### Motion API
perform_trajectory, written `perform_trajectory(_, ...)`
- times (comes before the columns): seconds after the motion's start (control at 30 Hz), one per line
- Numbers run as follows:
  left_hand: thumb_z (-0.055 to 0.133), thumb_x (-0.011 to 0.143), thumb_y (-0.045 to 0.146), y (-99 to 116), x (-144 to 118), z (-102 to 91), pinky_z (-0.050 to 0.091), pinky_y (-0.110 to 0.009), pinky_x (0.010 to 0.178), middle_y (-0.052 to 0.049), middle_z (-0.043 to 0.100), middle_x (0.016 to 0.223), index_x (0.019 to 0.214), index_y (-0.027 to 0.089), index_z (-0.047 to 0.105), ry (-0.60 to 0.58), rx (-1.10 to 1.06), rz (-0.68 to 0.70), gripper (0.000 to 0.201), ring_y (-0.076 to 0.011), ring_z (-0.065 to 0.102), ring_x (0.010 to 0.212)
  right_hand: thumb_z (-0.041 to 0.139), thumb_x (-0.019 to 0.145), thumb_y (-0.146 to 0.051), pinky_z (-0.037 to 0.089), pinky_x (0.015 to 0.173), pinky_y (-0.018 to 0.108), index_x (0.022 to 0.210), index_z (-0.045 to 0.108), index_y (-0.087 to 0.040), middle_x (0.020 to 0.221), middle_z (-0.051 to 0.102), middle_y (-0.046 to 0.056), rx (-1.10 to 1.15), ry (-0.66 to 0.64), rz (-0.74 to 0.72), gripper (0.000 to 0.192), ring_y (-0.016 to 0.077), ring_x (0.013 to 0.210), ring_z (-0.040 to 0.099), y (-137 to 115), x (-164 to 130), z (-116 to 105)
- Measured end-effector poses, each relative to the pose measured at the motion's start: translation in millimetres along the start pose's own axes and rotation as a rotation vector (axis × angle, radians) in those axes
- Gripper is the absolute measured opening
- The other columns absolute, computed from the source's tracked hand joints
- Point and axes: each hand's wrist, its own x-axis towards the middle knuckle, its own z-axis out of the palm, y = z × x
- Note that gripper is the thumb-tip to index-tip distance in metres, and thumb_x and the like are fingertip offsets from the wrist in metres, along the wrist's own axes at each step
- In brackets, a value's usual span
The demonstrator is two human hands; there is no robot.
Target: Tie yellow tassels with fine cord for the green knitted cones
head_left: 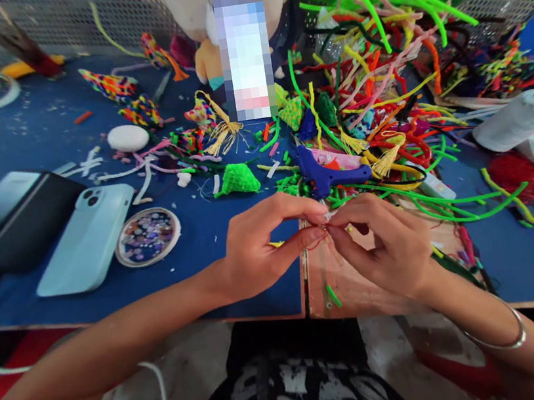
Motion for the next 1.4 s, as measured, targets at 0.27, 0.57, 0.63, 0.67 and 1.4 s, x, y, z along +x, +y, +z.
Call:
perform_trajectory(0.27,0.067,0.077,0.009,-0.2,0.0,-0.3,0.057,-0.016,0.063,-0.001,0.071,0.080,0.093,0.017,0.061,-0.013,0.001,0.015,0.019,-0.0087,0.067,0.069,0.054,0.081,-0.006,0.038,0.044,0.018,0.080,0.053,-0.019,0.067,0.062,-0.001,-0.011,-0.005,0.021,0.013,0.0069,0.055,0.052,-2.6,2.8,-0.1)
perform_trajectory(0.57,0.067,0.077,0.010,-0.2,-0.4,-0.1,0.057,-0.016,0.064,-0.001,0.071,0.081,0.091,0.018,0.062,-0.013,0.017,0.028,0.017,-0.0088,0.068,0.071,0.055,0.079,-0.005,0.036,0.043,0.017,0.078,0.054,-0.019,0.064,0.059,-0.003,-0.012,0.001,0.025,0.013,0.0051,0.049,0.046,-2.5,2.9,0.7)
perform_trajectory(0.63,0.067,0.077,0.009,0.3,-0.1,0.1,0.056,-0.015,0.065,-0.001,0.071,0.081,0.090,0.017,0.061,-0.011,0.013,0.035,0.017,-0.0087,0.068,0.073,0.057,0.077,-0.004,0.034,0.042,0.017,0.077,0.054,-0.018,0.063,0.058,-0.003,-0.005,0.007,0.034,0.014,0.0043,0.048,0.043,-2.9,3.4,0.3)
perform_trajectory(0.67,0.067,0.076,0.008,0.5,0.1,0.1,0.056,-0.014,0.065,-0.001,0.071,0.080,0.090,0.016,0.061,-0.010,0.012,0.039,0.017,-0.0086,0.068,0.073,0.058,0.076,-0.004,0.034,0.042,0.017,0.076,0.054,-0.018,0.063,0.058,-0.004,0.000,0.006,0.039,0.015,0.0040,0.047,0.042,-3.1,3.7,-0.1)
perform_trajectory(1.4,0.069,0.073,0.004,-1.2,-0.4,-0.4,0.056,-0.012,0.071,-0.001,0.070,0.080,0.092,0.013,0.062,-0.004,-0.114,-0.015,0.022,-0.0067,0.067,0.074,0.061,0.079,-0.006,0.041,0.050,0.016,0.088,0.057,-0.015,0.071,0.063,-0.001,0.178,0.003,0.125,0.013,0.0053,0.059,0.055,1.8,1.8,0.0)
